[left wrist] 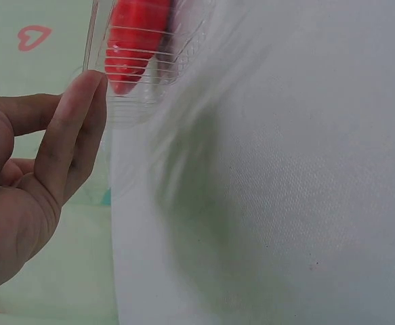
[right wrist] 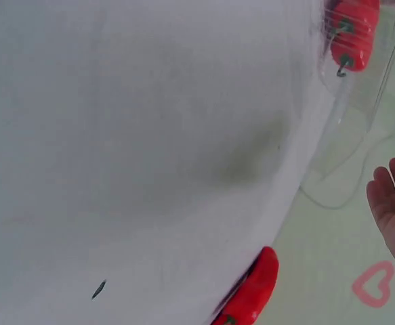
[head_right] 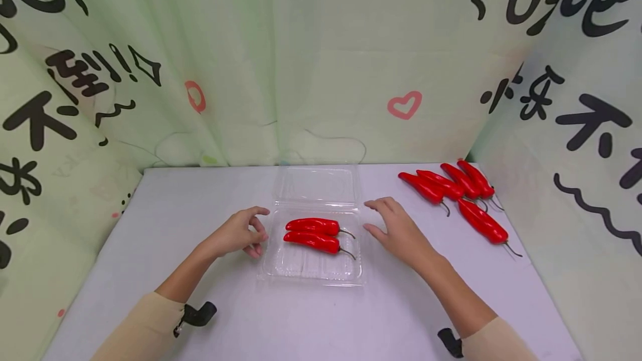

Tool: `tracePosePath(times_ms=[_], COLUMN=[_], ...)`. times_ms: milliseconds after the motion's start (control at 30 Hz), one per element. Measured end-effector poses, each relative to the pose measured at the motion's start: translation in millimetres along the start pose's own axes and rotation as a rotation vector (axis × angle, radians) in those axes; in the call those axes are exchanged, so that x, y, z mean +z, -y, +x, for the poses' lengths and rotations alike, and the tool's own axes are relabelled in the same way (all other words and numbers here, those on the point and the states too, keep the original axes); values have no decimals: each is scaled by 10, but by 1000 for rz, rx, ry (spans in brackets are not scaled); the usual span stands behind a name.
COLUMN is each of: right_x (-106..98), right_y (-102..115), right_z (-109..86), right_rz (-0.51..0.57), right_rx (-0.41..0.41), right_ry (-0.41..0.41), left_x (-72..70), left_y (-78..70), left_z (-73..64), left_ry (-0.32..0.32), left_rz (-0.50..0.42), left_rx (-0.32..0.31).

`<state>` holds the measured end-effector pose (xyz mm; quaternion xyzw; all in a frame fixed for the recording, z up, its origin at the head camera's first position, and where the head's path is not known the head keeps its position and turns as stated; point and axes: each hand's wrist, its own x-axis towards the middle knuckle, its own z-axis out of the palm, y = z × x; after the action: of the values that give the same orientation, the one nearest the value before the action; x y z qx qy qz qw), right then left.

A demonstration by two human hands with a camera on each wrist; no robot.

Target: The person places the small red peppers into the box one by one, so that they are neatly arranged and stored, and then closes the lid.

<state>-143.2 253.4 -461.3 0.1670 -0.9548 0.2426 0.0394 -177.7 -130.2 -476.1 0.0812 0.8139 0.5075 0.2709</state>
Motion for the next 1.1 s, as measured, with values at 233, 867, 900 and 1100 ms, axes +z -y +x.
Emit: tracePosePath(times_ms=[233, 867, 900, 1100], right_x=[-260, -745, -760, -800], right_y=[-355, -1350, -1387, -1583], right_z=[-181, -406, -420, -551], right_rz=[-26, -55, -52, -53], right_rx=[101, 435, 452, 548], right_ry=[-61, -24, -19, 26], left_x=[11, 7, 8, 18], left_y=[2, 20, 19, 13], left_z=[10, -2, -3, -3], left_ry=[-10, -7, -9, -11], left_rz=[10, -4, -5, 0], left_rx=[-3, -8, -9, -2])
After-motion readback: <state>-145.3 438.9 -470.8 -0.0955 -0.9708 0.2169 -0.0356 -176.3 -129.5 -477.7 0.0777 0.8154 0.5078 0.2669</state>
